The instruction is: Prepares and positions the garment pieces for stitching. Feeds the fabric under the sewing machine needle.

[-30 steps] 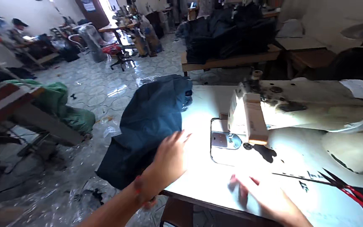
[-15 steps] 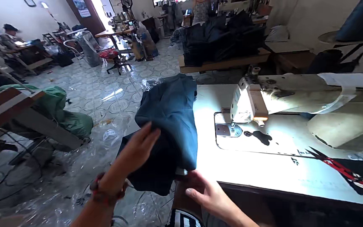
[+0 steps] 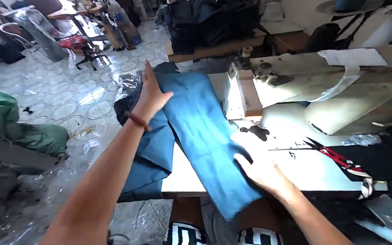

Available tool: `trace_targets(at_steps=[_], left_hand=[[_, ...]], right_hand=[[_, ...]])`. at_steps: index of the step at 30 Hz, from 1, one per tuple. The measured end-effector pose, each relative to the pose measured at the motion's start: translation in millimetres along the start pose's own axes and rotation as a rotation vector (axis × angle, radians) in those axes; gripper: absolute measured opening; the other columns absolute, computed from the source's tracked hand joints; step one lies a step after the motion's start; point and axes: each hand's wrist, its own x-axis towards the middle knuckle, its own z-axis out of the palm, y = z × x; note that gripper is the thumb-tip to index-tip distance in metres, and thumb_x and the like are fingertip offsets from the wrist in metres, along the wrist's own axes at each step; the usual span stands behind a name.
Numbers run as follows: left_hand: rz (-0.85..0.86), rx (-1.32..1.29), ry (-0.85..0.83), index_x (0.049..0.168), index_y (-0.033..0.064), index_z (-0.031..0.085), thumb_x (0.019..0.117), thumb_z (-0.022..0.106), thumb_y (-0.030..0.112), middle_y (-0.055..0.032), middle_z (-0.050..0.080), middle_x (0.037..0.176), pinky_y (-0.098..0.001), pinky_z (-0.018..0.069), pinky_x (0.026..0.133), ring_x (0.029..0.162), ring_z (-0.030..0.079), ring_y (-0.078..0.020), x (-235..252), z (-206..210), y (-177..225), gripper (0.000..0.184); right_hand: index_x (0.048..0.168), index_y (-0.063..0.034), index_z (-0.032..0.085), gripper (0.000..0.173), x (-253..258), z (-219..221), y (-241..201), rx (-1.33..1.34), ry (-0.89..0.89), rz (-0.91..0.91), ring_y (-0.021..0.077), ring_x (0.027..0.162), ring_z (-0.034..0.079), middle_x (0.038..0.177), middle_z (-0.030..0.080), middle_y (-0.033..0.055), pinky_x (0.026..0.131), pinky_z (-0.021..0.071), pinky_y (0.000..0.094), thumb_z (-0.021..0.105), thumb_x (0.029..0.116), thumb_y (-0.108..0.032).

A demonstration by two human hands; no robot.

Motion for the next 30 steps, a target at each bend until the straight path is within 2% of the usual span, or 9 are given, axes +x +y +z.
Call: trace_targets(at_steps=[2, 5, 8, 10, 12, 16, 19, 25, 30], left_hand=[[0.194, 0.188, -0.042, 0.162, 0.0002, 0.017, 0.0899, 0.077, 0.019, -0.0308, 0.012, 0.167, -0.0625, 0.0270, 0.120, 0.152, 0.021, -0.0496, -71.0, 13.0, 24.7, 0.096], [0.523, 0.190, -0.185, 0.136, 0.0167, 0.067, 0.1025, 0.051, 0.038, -0.0146, 0.058, 0.146, -0.0620, 0.0396, 0.110, 0.138, 0.052, -0.0338, -166.5, 58.6, 47.5, 0.043], [0.448, 0.222, -0.566, 0.144, 0.0261, 0.060, 0.1045, 0.035, 0.056, -0.0090, 0.051, 0.155, -0.0703, 0.0338, 0.109, 0.145, 0.044, -0.0370, -191.9, 79.7, 37.2, 0.056], [0.420, 0.195, -0.616, 0.148, 0.0284, 0.057, 0.1015, 0.045, 0.056, -0.0060, 0.041, 0.163, -0.0719, 0.0231, 0.114, 0.150, 0.035, -0.0365, -173.3, 73.8, 9.1, 0.055], [0.489, 0.194, -0.522, 0.137, 0.0239, 0.067, 0.0994, 0.056, 0.047, -0.0091, 0.050, 0.156, -0.0655, 0.0300, 0.115, 0.146, 0.042, -0.0376, -167.2, 60.2, -5.0, 0.046], [0.648, 0.030, -0.304, 0.101, 0.0107, 0.078, 0.0978, 0.063, 0.030, -0.0054, 0.076, 0.111, -0.0411, 0.0579, 0.095, 0.109, 0.072, -0.0211, -207.1, 68.8, 17.2, 0.025], [0.557, -0.042, -0.290, 0.102, 0.0080, 0.076, 0.0927, 0.067, 0.041, -0.0064, 0.076, 0.110, -0.0365, 0.0586, 0.088, 0.104, 0.072, -0.0196, -222.8, 79.4, 18.6, 0.036], [0.591, -0.090, -0.302, 0.095, 0.0055, 0.076, 0.0966, 0.062, 0.023, -0.0103, 0.076, 0.109, -0.0328, 0.0565, 0.093, 0.106, 0.072, -0.0211, -219.2, 74.6, 8.8, 0.022], [0.586, -0.018, -0.233, 0.095, 0.0028, 0.073, 0.1013, 0.053, 0.018, -0.0092, 0.073, 0.088, -0.0330, 0.0592, 0.076, 0.082, 0.073, -0.0200, -208.0, 75.9, 18.0, 0.026]], right_hand=[[0.129, -0.0227, 0.072, 0.037, -13.8, 1.5, 8.0, -0.111, -0.163, -0.110, 0.0311, 0.137, 0.054, 0.143, 0.063, 0.0074, 0.111, 0.0394, 0.0602, 0.048, 0.1041, -0.033], [0.136, -0.0278, 0.068, 0.042, -9.6, 11.0, 9.8, -0.201, -0.254, -0.075, 0.0354, 0.141, 0.049, 0.149, 0.058, 0.0067, 0.111, 0.0324, 0.0699, 0.040, 0.1073, -0.038], [0.131, -0.0207, 0.072, 0.040, 1.1, 17.4, 9.6, -0.210, -0.159, -0.082, 0.0443, 0.148, 0.036, 0.149, 0.057, 0.0110, 0.117, 0.0185, 0.0730, 0.045, 0.1050, -0.034], [0.115, -0.0122, 0.078, 0.032, -0.7, 7.8, 6.2, -0.119, -0.060, -0.166, 0.0390, 0.142, 0.047, 0.136, 0.067, 0.0120, 0.118, 0.0270, 0.0656, 0.053, 0.1022, -0.028], [0.109, -0.0113, 0.080, 0.029, -10.2, -9.2, 4.0, -0.009, -0.158, -0.176, 0.0240, 0.129, 0.062, 0.123, 0.073, 0.0078, 0.111, 0.0466, 0.0445, 0.056, 0.1008, -0.027], [0.116, -0.0121, 0.078, 0.030, -29.4, -15.7, 14.6, 0.089, -0.326, -0.172, 0.0187, 0.130, 0.061, 0.131, 0.070, 0.0065, 0.107, 0.0501, 0.0378, 0.059, 0.1004, -0.029], [0.115, -0.0110, 0.078, 0.030, -31.1, -15.1, 15.0, 0.047, -0.264, -0.230, 0.0185, 0.127, 0.063, 0.126, 0.072, 0.0073, 0.106, 0.0514, 0.0351, 0.061, 0.0992, -0.029], [0.109, -0.0112, 0.078, 0.026, -25.1, -10.4, 14.4, -0.028, -0.210, -0.319, 0.0168, 0.111, 0.069, 0.115, 0.074, 0.0061, 0.092, 0.0569, 0.0345, 0.059, 0.0987, -0.027], [0.095, -0.0051, 0.076, 0.022, -17.9, -2.2, 11.6, -0.037, -0.062, -0.331, 0.0177, 0.091, 0.072, 0.093, 0.074, 0.0077, 0.081, 0.0579, 0.0327, 0.056, 0.0990, -0.015]])
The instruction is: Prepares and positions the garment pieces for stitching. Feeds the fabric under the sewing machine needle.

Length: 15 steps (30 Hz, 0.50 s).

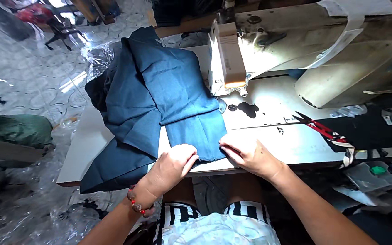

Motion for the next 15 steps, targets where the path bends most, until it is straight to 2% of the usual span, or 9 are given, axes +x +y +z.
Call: trace_targets(at_steps=[2, 4, 5, 6, 8, 10, 12, 13, 15], left_hand=[[-0.035, -0.015, 0.034, 0.095, 0.0029, 0.069, 0.1023, 0.053, 0.016, -0.0080, 0.068, 0.080, -0.0314, 0.0580, 0.071, 0.074, 0.069, -0.0179, 7.5, 1.3, -2.1, 0.022], [-0.021, -0.069, 0.038, 0.100, 0.0030, 0.071, 0.0992, 0.054, 0.007, -0.0084, 0.070, 0.087, -0.0308, 0.0583, 0.080, 0.082, 0.070, -0.0179, 13.3, 1.2, -5.7, 0.017], [0.002, -0.102, 0.029, 0.099, 0.0029, 0.073, 0.0962, 0.054, 0.001, -0.0095, 0.070, 0.088, -0.0317, 0.0574, 0.083, 0.087, 0.069, -0.0197, 15.0, 2.1, -7.9, 0.019], [0.016, -0.113, 0.021, 0.095, 0.0043, 0.075, 0.0931, 0.053, -0.003, -0.0089, 0.067, 0.088, -0.0311, 0.0560, 0.082, 0.088, 0.067, -0.0201, 16.0, 3.7, -9.2, 0.023], [-0.009, -0.072, 0.003, 0.095, 0.0078, 0.077, 0.0910, 0.054, -0.003, -0.0082, 0.066, 0.092, -0.0310, 0.0559, 0.082, 0.090, 0.066, -0.0208, 16.3, 6.2, -7.7, 0.026], [-0.078, -0.031, -0.038, 0.110, 0.0068, 0.077, 0.0920, 0.057, 0.003, -0.0120, 0.067, 0.105, -0.0372, 0.0566, 0.085, 0.098, 0.066, -0.0260, 17.1, 7.0, -3.3, 0.027], [-0.144, -0.017, -0.106, 0.125, 0.0056, 0.071, 0.0911, 0.062, 0.011, -0.0152, 0.064, 0.121, -0.0426, 0.0561, 0.087, 0.104, 0.064, -0.0305, 19.0, 5.5, 0.3, 0.035], [-0.170, -0.019, -0.138, 0.130, 0.0067, 0.069, 0.0892, 0.064, 0.014, -0.0150, 0.062, 0.126, -0.0435, 0.0557, 0.090, 0.108, 0.064, -0.0307, 19.8, 3.5, 1.5, 0.041], [-0.208, -0.040, -0.195, 0.135, 0.0077, 0.065, 0.0875, 0.067, 0.017, -0.0141, 0.062, 0.127, -0.0448, 0.0541, 0.091, 0.111, 0.062, -0.0301, 22.6, -1.5, 2.3, 0.049]], right_hand=[[0.101, -0.0030, 0.073, 0.021, 4.1, -1.9, -3.0, 0.065, 0.028, 0.054, 0.0157, 0.088, 0.071, 0.092, 0.073, 0.0076, 0.080, 0.0573, 0.0317, 0.058, 0.0988, -0.018], [0.108, -0.0025, 0.072, 0.024, 5.4, -3.9, -7.0, 0.154, 0.011, 0.050, 0.0143, 0.100, 0.070, 0.104, 0.073, 0.0085, 0.090, 0.0560, 0.0303, 0.063, 0.0968, -0.022], [0.108, -0.0026, 0.073, 0.023, 5.1, -4.4, -8.8, 0.183, -0.016, 0.015, 0.0160, 0.110, 0.068, 0.111, 0.073, 0.0103, 0.097, 0.0541, 0.0309, 0.063, 0.0966, -0.020], [0.107, -0.0052, 0.075, 0.021, 4.8, -4.3, -10.4, 0.167, -0.043, -0.023, 0.0177, 0.114, 0.068, 0.115, 0.073, 0.0106, 0.100, 0.0536, 0.0318, 0.061, 0.0976, -0.017], [0.102, -0.0119, 0.077, 0.023, 4.3, -0.9, -10.1, 0.060, -0.059, -0.071, 0.0213, 0.111, 0.070, 0.117, 0.073, 0.0104, 0.093, 0.0565, 0.0351, 0.055, 0.0961, -0.008], [0.101, -0.0137, 0.079, 0.028, 2.5, 5.1, -3.8, 0.008, -0.003, -0.055, 0.0239, 0.109, 0.071, 0.116, 0.074, 0.0125, 0.091, 0.0575, 0.0374, 0.054, 0.0932, -0.003], [0.101, -0.0141, 0.081, 0.032, 3.8, 6.4, -0.2, -0.016, 0.047, -0.020, 0.0262, 0.110, 0.071, 0.118, 0.073, 0.0149, 0.091, 0.0578, 0.0383, 0.054, 0.0902, 0.000], [0.100, -0.0135, 0.081, 0.031, 5.2, 5.8, -0.8, -0.039, 0.059, -0.004, 0.0269, 0.111, 0.071, 0.119, 0.073, 0.0152, 0.092, 0.0577, 0.0389, 0.055, 0.0897, 0.000], [0.098, -0.0112, 0.080, 0.025, 8.6, 2.3, -7.4, -0.127, 0.071, 0.008, 0.0295, 0.116, 0.068, 0.123, 0.072, 0.0152, 0.096, 0.0553, 0.0445, 0.057, 0.0917, -0.005]])
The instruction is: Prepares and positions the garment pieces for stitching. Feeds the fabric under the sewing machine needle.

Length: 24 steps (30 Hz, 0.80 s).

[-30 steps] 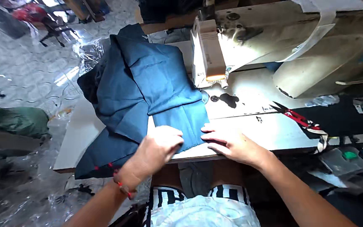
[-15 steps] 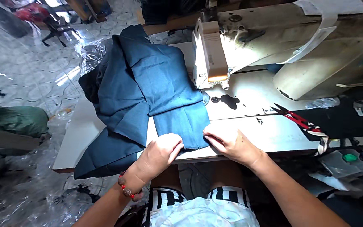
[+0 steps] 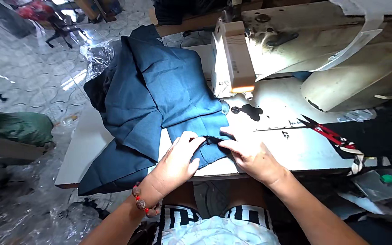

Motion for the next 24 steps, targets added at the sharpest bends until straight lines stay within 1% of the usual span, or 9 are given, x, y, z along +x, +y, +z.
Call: trace_targets(at_steps=[3, 6, 9, 11, 14, 16, 19, 21, 24], left_hand=[[-0.023, -0.050, -0.030, 0.138, 0.0069, 0.063, 0.0882, 0.067, 0.019, -0.0135, 0.064, 0.123, -0.0436, 0.0534, 0.094, 0.113, 0.063, -0.0274, 3.2, -2.3, -1.9, 0.052], [-0.006, -0.014, 0.061, 0.130, 0.0083, 0.068, 0.0876, 0.066, 0.016, -0.0125, 0.065, 0.120, -0.0421, 0.0548, 0.093, 0.112, 0.064, -0.0265, -0.2, 1.7, -3.1, 0.044], [0.117, 0.181, 0.271, 0.117, 0.0117, 0.076, 0.0887, 0.068, 0.014, -0.0138, 0.064, 0.111, -0.0473, 0.0520, 0.088, 0.103, 0.062, -0.0316, -5.6, 4.4, -6.3, 0.029], [0.299, 0.248, 0.333, 0.108, 0.0096, 0.077, 0.0945, 0.064, 0.008, -0.0134, 0.067, 0.098, -0.0422, 0.0540, 0.075, 0.091, 0.065, -0.0302, -7.6, 2.3, -3.7, 0.019], [0.434, 0.265, 0.208, 0.107, 0.0077, 0.077, 0.0914, 0.058, -0.005, -0.0105, 0.073, 0.097, -0.0368, 0.0535, 0.066, 0.082, 0.069, -0.0262, -7.6, 4.4, 3.5, 0.028], [0.319, 0.269, 0.128, 0.114, 0.0081, 0.075, 0.0906, 0.058, -0.008, -0.0085, 0.076, 0.105, -0.0403, 0.0590, 0.075, 0.091, 0.073, -0.0273, -9.3, 5.6, 1.9, 0.033], [0.195, 0.174, 0.134, 0.116, 0.0111, 0.076, 0.1005, 0.055, 0.018, -0.0047, 0.076, 0.113, -0.0416, 0.0590, 0.087, 0.102, 0.073, -0.0237, -11.3, 6.2, -2.5, 0.027], [0.141, 0.189, 0.182, 0.110, 0.0161, 0.079, 0.0979, 0.057, 0.049, -0.0031, 0.076, 0.106, -0.0425, 0.0556, 0.080, 0.093, 0.071, -0.0221, -12.6, 10.1, -0.2, 0.041], [0.093, 0.268, 0.293, 0.095, 0.0217, 0.081, 0.0957, 0.059, 0.046, -0.0016, 0.069, 0.080, -0.0430, 0.0481, 0.073, 0.076, 0.065, -0.0225, -13.7, 16.5, 0.8, 0.033]], right_hand=[[0.098, -0.0146, 0.079, 0.023, 3.6, -5.7, -20.0, -0.077, 0.009, -0.087, 0.0267, 0.117, 0.065, 0.117, 0.074, 0.0069, 0.096, 0.0486, 0.0491, 0.059, 0.1001, -0.025], [0.103, -0.0180, 0.077, 0.026, 0.1, 0.3, -20.3, -0.089, -0.142, -0.128, 0.0285, 0.123, 0.062, 0.109, 0.075, -0.0008, 0.098, 0.0467, 0.0555, 0.058, 0.0995, -0.036], [0.108, -0.0186, 0.077, 0.027, 1.1, 4.4, -3.4, -0.050, -0.217, -0.127, 0.0258, 0.116, 0.063, 0.106, 0.074, -0.0015, 0.095, 0.0480, 0.0483, 0.055, 0.1021, -0.034], [0.105, -0.0177, 0.077, 0.025, 4.7, 6.2, 0.1, -0.027, -0.220, -0.160, 0.0218, 0.104, 0.065, 0.101, 0.072, -0.0010, 0.088, 0.0495, 0.0405, 0.054, 0.1028, -0.026], [0.099, -0.0166, 0.079, 0.024, 8.3, 8.5, 4.5, -0.010, -0.185, -0.178, 0.0228, 0.092, 0.064, 0.089, 0.070, 0.0009, 0.077, 0.0482, 0.0388, 0.055, 0.1007, -0.020], [0.097, -0.0164, 0.079, 0.023, 7.9, 6.7, 7.1, -0.018, -0.169, -0.185, 0.0227, 0.087, 0.063, 0.083, 0.067, 0.0011, 0.073, 0.0472, 0.0382, 0.056, 0.0998, -0.020], [0.093, -0.0150, 0.078, 0.022, 3.2, 5.8, 8.1, -0.018, -0.123, -0.168, 0.0216, 0.085, 0.064, 0.081, 0.067, 0.0016, 0.074, 0.0471, 0.0385, 0.057, 0.0997, -0.018], [0.090, -0.0138, 0.076, 0.023, 0.9, 5.8, 8.4, -0.019, -0.108, -0.156, 0.0210, 0.088, 0.065, 0.082, 0.068, 0.0019, 0.079, 0.0487, 0.0392, 0.056, 0.1012, -0.020], [0.091, -0.0123, 0.075, 0.025, 1.2, 3.7, 8.2, -0.035, -0.124, -0.139, 0.0214, 0.093, 0.066, 0.088, 0.069, 0.0039, 0.085, 0.0491, 0.0415, 0.055, 0.1027, -0.024]])
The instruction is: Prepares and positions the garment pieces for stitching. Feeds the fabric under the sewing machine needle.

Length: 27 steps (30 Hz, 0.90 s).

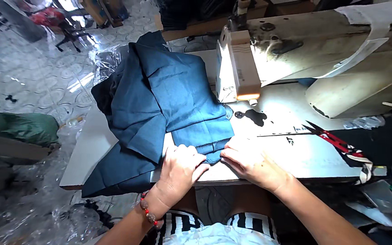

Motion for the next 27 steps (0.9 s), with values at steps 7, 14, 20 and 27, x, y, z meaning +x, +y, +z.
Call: trace_targets(at_steps=[7, 14, 20, 27], left_hand=[[-0.068, 0.055, 0.020, 0.090, 0.0169, 0.078, 0.0982, 0.056, 0.030, -0.0016, 0.070, 0.074, -0.0437, 0.0474, 0.073, 0.071, 0.066, -0.0237, 3.8, -1.8, 2.3, 0.027], [-0.016, 0.152, 0.057, 0.094, 0.0162, 0.079, 0.0943, 0.061, 0.027, -0.0014, 0.068, 0.066, -0.0433, 0.0509, 0.079, 0.062, 0.064, -0.0222, 7.3, -2.4, 2.7, 0.021], [-0.022, 0.117, 0.065, 0.100, 0.0178, 0.080, 0.0930, 0.064, 0.028, 0.0007, 0.077, 0.083, -0.0471, 0.0528, 0.086, 0.067, 0.067, -0.0223, 7.1, -2.7, 0.5, 0.020], [-0.033, 0.009, -0.007, 0.100, 0.0246, 0.080, 0.0914, 0.064, 0.028, 0.0036, 0.078, 0.097, -0.0422, 0.0539, 0.080, 0.079, 0.071, -0.0191, 13.4, -4.3, -3.8, 0.019]], right_hand=[[0.086, -0.0089, 0.071, 0.030, 13.2, -1.7, -4.5, -0.035, -0.057, 0.079, 0.0246, 0.102, 0.067, 0.103, 0.071, 0.0081, 0.084, 0.0514, 0.0425, 0.050, 0.1017, -0.024], [0.082, -0.0056, 0.070, 0.026, 29.0, -1.6, -8.0, -0.105, -0.170, 0.130, 0.0280, 0.087, 0.067, 0.091, 0.067, 0.0097, 0.066, 0.0525, 0.0419, 0.057, 0.0970, -0.022], [0.082, -0.0067, 0.069, 0.023, 29.4, 1.9, -6.0, -0.090, -0.170, 0.129, 0.0275, 0.084, 0.065, 0.088, 0.064, 0.0090, 0.066, 0.0524, 0.0406, 0.059, 0.0949, -0.023], [0.098, -0.0134, 0.072, 0.016, 27.0, 5.8, -7.7, -0.043, -0.013, 0.024, 0.0267, 0.095, 0.066, 0.097, 0.069, 0.0072, 0.077, 0.0505, 0.0426, 0.055, 0.0990, -0.014]])
